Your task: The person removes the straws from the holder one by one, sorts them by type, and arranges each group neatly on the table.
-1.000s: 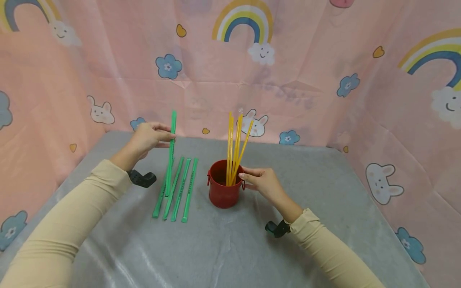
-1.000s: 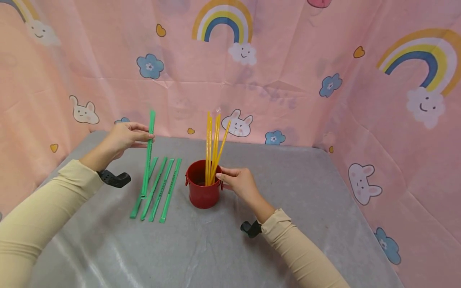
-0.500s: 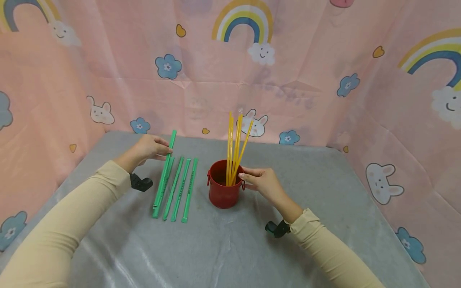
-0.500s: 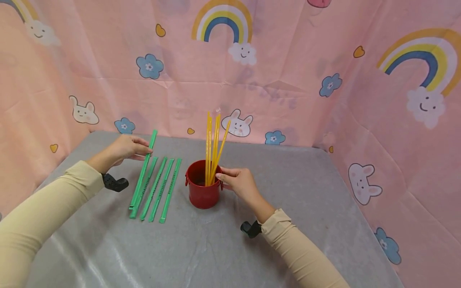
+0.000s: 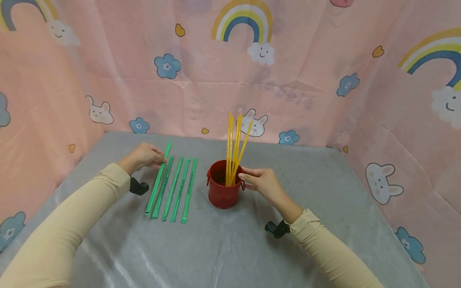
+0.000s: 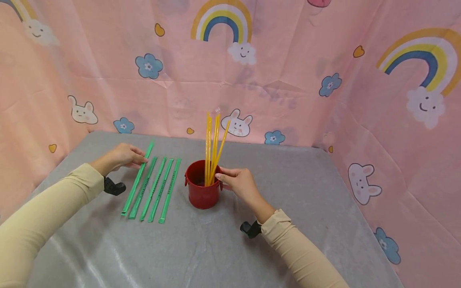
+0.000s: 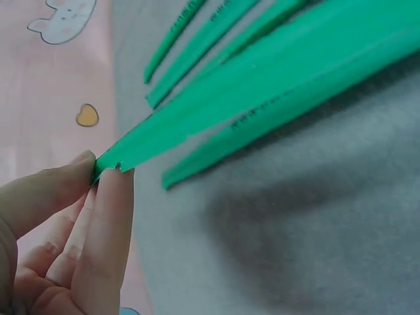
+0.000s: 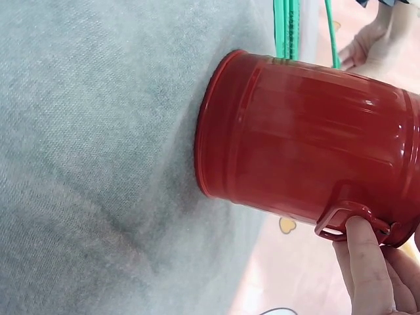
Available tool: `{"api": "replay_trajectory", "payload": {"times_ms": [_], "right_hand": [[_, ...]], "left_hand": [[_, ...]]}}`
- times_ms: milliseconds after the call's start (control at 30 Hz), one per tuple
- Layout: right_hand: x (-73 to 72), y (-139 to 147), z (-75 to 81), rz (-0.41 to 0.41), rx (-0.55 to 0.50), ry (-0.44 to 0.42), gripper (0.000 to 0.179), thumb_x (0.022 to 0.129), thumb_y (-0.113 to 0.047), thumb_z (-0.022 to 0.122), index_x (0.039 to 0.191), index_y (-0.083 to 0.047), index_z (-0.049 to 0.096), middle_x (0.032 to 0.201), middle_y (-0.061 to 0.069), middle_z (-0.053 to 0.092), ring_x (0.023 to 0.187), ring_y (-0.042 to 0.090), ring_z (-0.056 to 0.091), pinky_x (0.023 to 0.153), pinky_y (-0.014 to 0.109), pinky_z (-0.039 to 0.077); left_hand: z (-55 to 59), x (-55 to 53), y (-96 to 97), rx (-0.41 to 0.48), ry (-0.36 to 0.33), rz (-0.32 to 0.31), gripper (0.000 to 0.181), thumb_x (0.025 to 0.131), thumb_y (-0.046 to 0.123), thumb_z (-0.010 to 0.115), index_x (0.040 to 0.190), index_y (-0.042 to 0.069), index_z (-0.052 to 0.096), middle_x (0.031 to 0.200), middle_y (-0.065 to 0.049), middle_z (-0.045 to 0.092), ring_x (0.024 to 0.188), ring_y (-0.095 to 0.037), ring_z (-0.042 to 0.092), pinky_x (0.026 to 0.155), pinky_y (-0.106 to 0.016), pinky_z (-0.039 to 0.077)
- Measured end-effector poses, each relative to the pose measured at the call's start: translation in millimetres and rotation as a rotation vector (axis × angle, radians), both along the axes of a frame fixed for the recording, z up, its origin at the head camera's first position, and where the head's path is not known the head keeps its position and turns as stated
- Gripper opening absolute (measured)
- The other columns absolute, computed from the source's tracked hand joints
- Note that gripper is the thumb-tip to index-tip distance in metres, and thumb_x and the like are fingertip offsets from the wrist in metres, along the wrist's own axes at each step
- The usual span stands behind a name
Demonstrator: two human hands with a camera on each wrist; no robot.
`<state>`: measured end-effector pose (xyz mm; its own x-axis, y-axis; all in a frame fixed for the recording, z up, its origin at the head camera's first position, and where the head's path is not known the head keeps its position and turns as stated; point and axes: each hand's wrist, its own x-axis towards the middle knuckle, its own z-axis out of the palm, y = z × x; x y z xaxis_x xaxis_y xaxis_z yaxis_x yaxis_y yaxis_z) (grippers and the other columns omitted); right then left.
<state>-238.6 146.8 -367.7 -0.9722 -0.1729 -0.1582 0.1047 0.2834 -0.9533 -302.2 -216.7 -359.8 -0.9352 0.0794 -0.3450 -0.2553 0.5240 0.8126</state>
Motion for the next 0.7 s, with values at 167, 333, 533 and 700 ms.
{"api": "replay_trajectory", "payload": {"times_ms": [167, 333, 533, 700], "right_hand": [[0.0, 0, 0.0, -0.003, 0.005, -0.002, 0.043, 0.081, -0.028, 0.071, 0.119, -0.009, 0.064, 0.120, 0.011, 0.062, 0.108, 0.024, 0.062, 0.084, 0.045, 0.052], [0.0, -1, -0.1, -0.002, 0.005, 0.001, 0.041, 0.082, -0.026, 0.070, 0.119, -0.009, 0.064, 0.120, 0.012, 0.062, 0.108, 0.025, 0.062, 0.084, 0.045, 0.052], [1.3, 0, 0.8, 0.006, 0.003, 0.012, 0.039, 0.084, -0.023, 0.069, 0.119, -0.007, 0.064, 0.120, 0.013, 0.062, 0.107, 0.025, 0.062, 0.084, 0.045, 0.052], [1.9, 0, 1.4, 0.006, -0.009, 0.015, 0.040, 0.083, -0.023, 0.070, 0.119, -0.006, 0.063, 0.120, 0.014, 0.062, 0.108, 0.025, 0.062, 0.084, 0.045, 0.052]], "left_hand": [[-8.6, -1.8, -5.8, 0.007, -0.043, 0.037, 0.043, 0.086, 0.007, 0.064, 0.123, -0.012, 0.050, 0.089, -0.007, 0.064, 0.066, -0.007, 0.064, 0.076, -0.031, 0.057], [-18.8, -0.6, -8.9, -0.004, -0.042, 0.030, 0.040, 0.086, 0.004, 0.063, 0.120, -0.014, 0.050, 0.089, -0.009, 0.061, 0.064, -0.009, 0.063, 0.070, -0.028, 0.058], [-25.7, -0.6, -11.2, 0.011, -0.059, 0.051, 0.044, 0.085, 0.002, 0.063, 0.122, -0.015, 0.047, 0.087, -0.009, 0.061, 0.066, -0.010, 0.063, 0.070, -0.029, 0.058], [-28.1, -1.6, -11.0, -0.022, -0.063, 0.059, 0.043, 0.085, 0.002, 0.063, 0.121, -0.016, 0.048, 0.095, -0.013, 0.060, 0.071, -0.012, 0.063, 0.070, -0.028, 0.057]]}}
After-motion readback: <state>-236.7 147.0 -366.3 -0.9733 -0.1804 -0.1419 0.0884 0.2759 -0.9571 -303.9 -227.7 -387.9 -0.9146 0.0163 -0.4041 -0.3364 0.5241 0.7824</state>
